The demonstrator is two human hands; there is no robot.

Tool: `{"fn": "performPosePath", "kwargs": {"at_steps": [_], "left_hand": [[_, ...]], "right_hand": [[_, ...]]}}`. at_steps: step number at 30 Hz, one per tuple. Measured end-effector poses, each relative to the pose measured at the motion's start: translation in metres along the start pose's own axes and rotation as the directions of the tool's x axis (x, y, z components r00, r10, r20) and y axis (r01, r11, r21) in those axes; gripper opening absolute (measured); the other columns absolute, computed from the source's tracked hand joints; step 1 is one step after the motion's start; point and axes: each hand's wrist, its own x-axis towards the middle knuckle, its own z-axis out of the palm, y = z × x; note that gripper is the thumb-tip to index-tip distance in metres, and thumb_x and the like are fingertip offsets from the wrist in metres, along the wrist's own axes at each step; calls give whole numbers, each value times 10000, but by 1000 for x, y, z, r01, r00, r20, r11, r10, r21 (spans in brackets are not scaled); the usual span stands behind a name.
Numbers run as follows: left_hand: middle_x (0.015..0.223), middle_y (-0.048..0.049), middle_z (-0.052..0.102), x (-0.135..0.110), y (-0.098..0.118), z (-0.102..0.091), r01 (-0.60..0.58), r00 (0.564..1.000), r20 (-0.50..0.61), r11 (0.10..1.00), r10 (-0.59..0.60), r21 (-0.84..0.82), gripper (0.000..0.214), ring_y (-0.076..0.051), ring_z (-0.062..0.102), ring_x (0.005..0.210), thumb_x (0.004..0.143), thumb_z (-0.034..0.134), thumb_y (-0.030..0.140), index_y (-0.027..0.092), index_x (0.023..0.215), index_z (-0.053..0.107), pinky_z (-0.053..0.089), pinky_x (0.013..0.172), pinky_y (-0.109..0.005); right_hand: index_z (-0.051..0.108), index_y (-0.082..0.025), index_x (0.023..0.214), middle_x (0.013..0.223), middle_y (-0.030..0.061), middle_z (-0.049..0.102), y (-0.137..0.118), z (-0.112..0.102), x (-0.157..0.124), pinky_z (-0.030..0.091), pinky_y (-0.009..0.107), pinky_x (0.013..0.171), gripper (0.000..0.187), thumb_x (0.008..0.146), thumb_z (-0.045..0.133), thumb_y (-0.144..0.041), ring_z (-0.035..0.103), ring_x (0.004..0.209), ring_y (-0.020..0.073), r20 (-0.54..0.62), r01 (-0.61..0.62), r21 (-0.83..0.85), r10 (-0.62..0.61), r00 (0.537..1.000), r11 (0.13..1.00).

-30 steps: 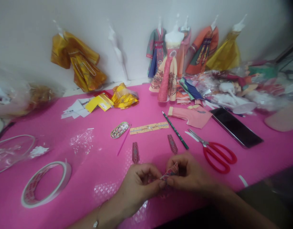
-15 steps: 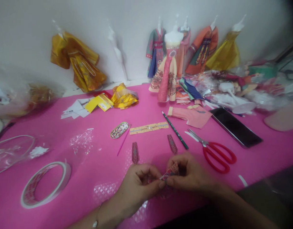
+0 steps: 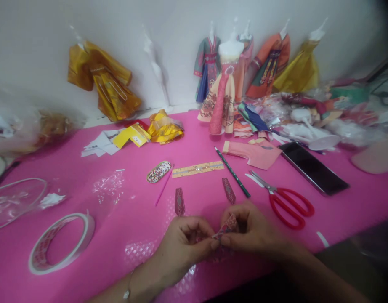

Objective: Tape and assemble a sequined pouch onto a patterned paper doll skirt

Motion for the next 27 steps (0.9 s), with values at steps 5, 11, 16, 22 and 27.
{"fn": "performPosePath", "kwargs": {"at_steps": [5, 11, 16, 22, 27], "left_hand": [[588, -24, 683, 0, 0, 0, -9, 1000, 15, 1000, 9, -24, 382, -142, 650, 561, 661, 853, 456, 140, 624, 643, 529, 550, -239], [583, -25, 687, -1, 2, 1, -5, 1000, 12, 999, 5, -33, 389, -134, 647, 550, 649, 863, 456, 134, 616, 648, 528, 542, -228], [571, -21, 681, 0, 1, 2, 3, 1000, 15, 998, -2, -56, 398, -131, 638, 530, 619, 880, 456, 137, 612, 642, 527, 536, -232], [571, -20, 678, 0, 0, 0, -8, 1000, 21, 999, 8, -37, 377, -129, 636, 531, 656, 859, 449, 142, 618, 644, 527, 536, -234], [569, -22, 681, 0, 0, 0, -22, 999, 25, 999, 22, -33, 385, -133, 642, 534, 655, 856, 461, 142, 616, 644, 527, 531, -230]], "right_hand": [[545, -166, 634, 550, -66, 442, 2, 0, 1, 283, 201, 477, 397, 656, 827, -445, 391, 501, 66, -7, 5, 6, -5, 1000, 1000], [571, -162, 656, 567, -53, 466, 2, -1, 0, 294, 207, 479, 361, 688, 800, -438, 408, 507, 72, 6, 12, 14, -12, 1000, 1000], [568, -169, 645, 553, -60, 453, 0, 0, 0, 274, 207, 466, 340, 688, 790, -423, 395, 496, 69, 1, 12, 2, -12, 1000, 1000], [556, -174, 619, 527, -75, 443, 2, 1, -1, 269, 195, 456, 365, 675, 811, -429, 386, 480, 59, -9, 18, 25, -18, 1000, 1000], [563, -176, 621, 524, -76, 454, 9, 0, 0, 263, 191, 452, 391, 676, 823, -463, 382, 482, 57, -28, 60, 56, -59, 998, 997]]}}
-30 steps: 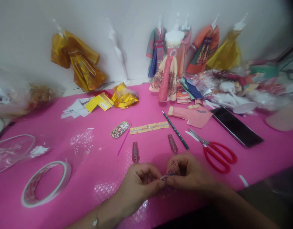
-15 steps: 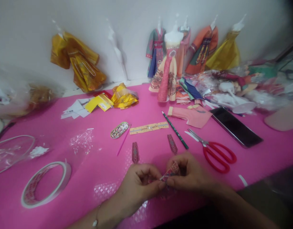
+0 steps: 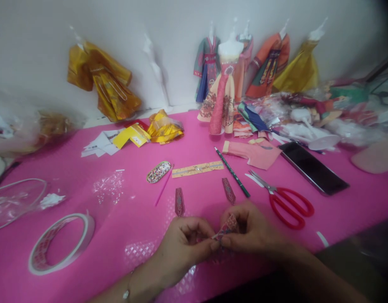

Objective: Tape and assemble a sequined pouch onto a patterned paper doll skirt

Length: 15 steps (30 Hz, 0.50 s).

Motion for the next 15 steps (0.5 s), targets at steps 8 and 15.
{"fn": "performPosePath", "kwargs": {"at_steps": [8, 15], "left_hand": [[566, -26, 678, 1, 0, 0, -23, 1000, -18, 999, 23, 29, 394, -140, 643, 534, 661, 847, 476, 145, 610, 640, 525, 527, -236], [560, -19, 671, 2, 1, -1, -28, 998, -54, 1000, 28, -2, 400, -124, 621, 519, 645, 858, 474, 138, 606, 646, 514, 527, -226]], "right_hand": [[601, -168, 664, 561, -63, 501, -2, 1, 2, 309, 182, 469, 344, 696, 828, -424, 437, 491, 57, 30, 10, 67, -12, 999, 998], [684, -196, 974, 743, -15, 634, -5, -1, 7, 467, 210, 592, 359, 713, 834, -391, 592, 642, 106, 25, 147, 229, -157, 987, 962]]}}
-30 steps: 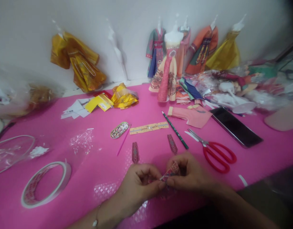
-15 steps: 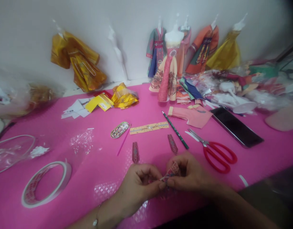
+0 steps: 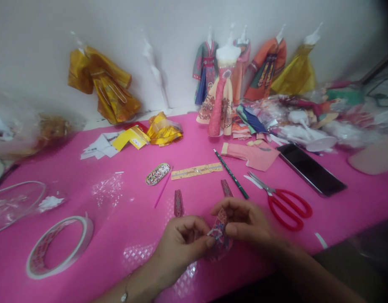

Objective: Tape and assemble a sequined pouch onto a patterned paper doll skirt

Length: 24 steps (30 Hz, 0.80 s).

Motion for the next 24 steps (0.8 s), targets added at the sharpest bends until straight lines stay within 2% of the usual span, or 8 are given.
{"fn": "performPosePath", "kwargs": {"at_steps": [3, 5, 7, 9, 11, 13, 18, 24], "left_hand": [[553, -9, 665, 2, -2, -1, 3, 999, -42, 1000, -4, -30, 389, -109, 610, 511, 636, 870, 450, 136, 603, 643, 503, 523, -209], [569, -8, 667, 3, -3, -2, -26, 996, -84, 999, 22, -47, 377, -109, 610, 521, 648, 867, 435, 139, 611, 635, 495, 520, -205], [590, -10, 665, 3, -4, -3, -69, 991, -119, 997, 64, -42, 361, -114, 605, 530, 662, 860, 423, 142, 629, 635, 488, 515, -211], [606, -8, 649, 4, -3, -3, -103, 986, -131, 995, 100, -15, 331, -117, 594, 539, 688, 846, 404, 144, 651, 643, 487, 515, -219], [642, -4, 629, 4, -1, -3, -141, 982, -129, 990, 141, 4, 303, -116, 589, 561, 719, 827, 375, 146, 647, 642, 496, 534, -227], [710, -8, 613, 4, 1, -1, -184, 975, -121, 983, 185, 15, 285, -119, 596, 610, 738, 815, 344, 148, 628, 640, 513, 574, -237], [800, -30, 583, 4, 1, -1, -229, 966, -104, 971, 236, 74, 237, -141, 599, 731, 782, 776, 301, 151, 636, 665, 524, 644, -249], [787, -22, 560, 3, -1, -2, -267, 958, -77, 958, 275, 107, 246, -135, 580, 710, 809, 748, 307, 155, 642, 651, 501, 638, -250]], "right_hand": [[668, -222, 1025, 879, 16, 645, 3, -1, 0, 488, 245, 668, 272, 794, 760, -333, 609, 771, 143, -147, 156, -111, -171, 974, 982], [643, -234, 969, 926, 17, 618, 2, 1, -2, 481, 270, 726, 155, 826, 704, -236, 586, 833, 155, -226, 275, -311, -352, 908, 910], [614, -232, 879, 850, -7, 576, 1, 5, -5, 452, 266, 712, 115, 823, 673, -150, 548, 793, 145, -193, 373, -526, -534, 823, 765], [608, -221, 835, 765, -22, 556, 0, 10, -7, 422, 262, 666, 137, 812, 669, -100, 528, 729, 134, -87, 420, -670, -627, 775, 612], [636, -207, 836, 742, -18, 576, 0, 15, -8, 405, 262, 635, 139, 799, 677, -79, 535, 696, 130, -5, 425, -749, -647, 763, 508], [664, -191, 829, 727, -10, 583, 1, 18, -8, 400, 262, 618, 135, 785, 683, -66, 542, 675, 128, 16, 412, -790, -656, 754, 454], [703, -169, 802, 672, -1, 592, 2, 18, -7, 406, 246, 576, 108, 787, 680, -65, 559, 628, 123, 37, 410, -806, -655, 755, 428], [704, -165, 730, 615, 0, 590, 2, 18, -6, 389, 247, 553, 91, 792, 690, -99, 546, 577, 118, 56, 385, -836, -638, 768, 390]]}}
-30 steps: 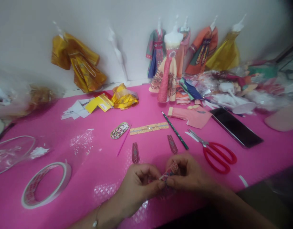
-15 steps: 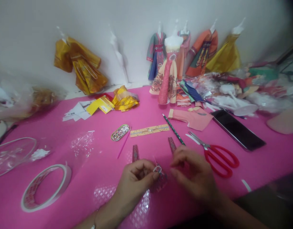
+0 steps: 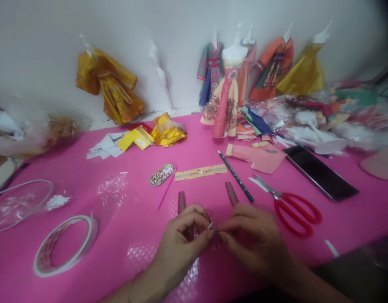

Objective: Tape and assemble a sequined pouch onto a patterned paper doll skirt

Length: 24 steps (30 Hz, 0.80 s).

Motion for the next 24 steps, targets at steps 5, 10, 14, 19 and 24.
{"fn": "performPosePath", "kwargs": {"at_steps": [5, 10, 14, 19, 24], "left_hand": [[769, -25, 568, 0, -3, -1, -42, 999, -7, 997, 43, 71, 294, -146, 565, 728, 806, 754, 361, 154, 632, 639, 467, 653, -254], [773, -31, 584, -1, -3, -2, -79, 997, 1, 985, 80, 154, 296, -163, 569, 750, 810, 748, 372, 157, 639, 637, 445, 692, -280], [779, -31, 583, -1, -2, -2, -91, 996, 11, 978, 90, 187, 266, -165, 570, 752, 828, 719, 329, 162, 641, 632, 444, 697, -289], [772, -30, 593, -2, -1, -1, -93, 996, 9, 975, 94, 200, 272, -165, 575, 748, 813, 736, 342, 163, 638, 630, 448, 694, -290], [774, -37, 610, -2, -2, 0, -79, 997, 10, 978, 79, 192, 268, -166, 588, 746, 817, 732, 340, 160, 642, 638, 452, 686, -285]], "right_hand": [[678, -166, 709, 609, -9, 604, -1, 0, 0, 383, 234, 546, 114, 782, 698, -80, 545, 567, 105, 4, 14, 16, -14, 1000, 1000], [679, -174, 707, 606, -10, 618, 0, 1, 0, 400, 237, 551, 122, 788, 692, -84, 563, 569, 110, 25, -16, 42, 15, 1000, 999], [663, -182, 697, 599, -8, 620, 0, 1, 0, 408, 241, 540, 127, 791, 682, -98, 566, 556, 116, 24, -11, 38, 11, 1000, 999], [654, -190, 696, 593, -11, 619, 1, 1, 0, 408, 238, 529, 143, 773, 660, -69, 565, 550, 119, 33, -1, 31, 0, 999, 1000], [638, -177, 673, 584, -8, 616, 1, 1, 0, 407, 233, 537, 155, 751, 645, -43, 562, 543, 111, 28, -12, 38, 10, 1000, 999]]}}
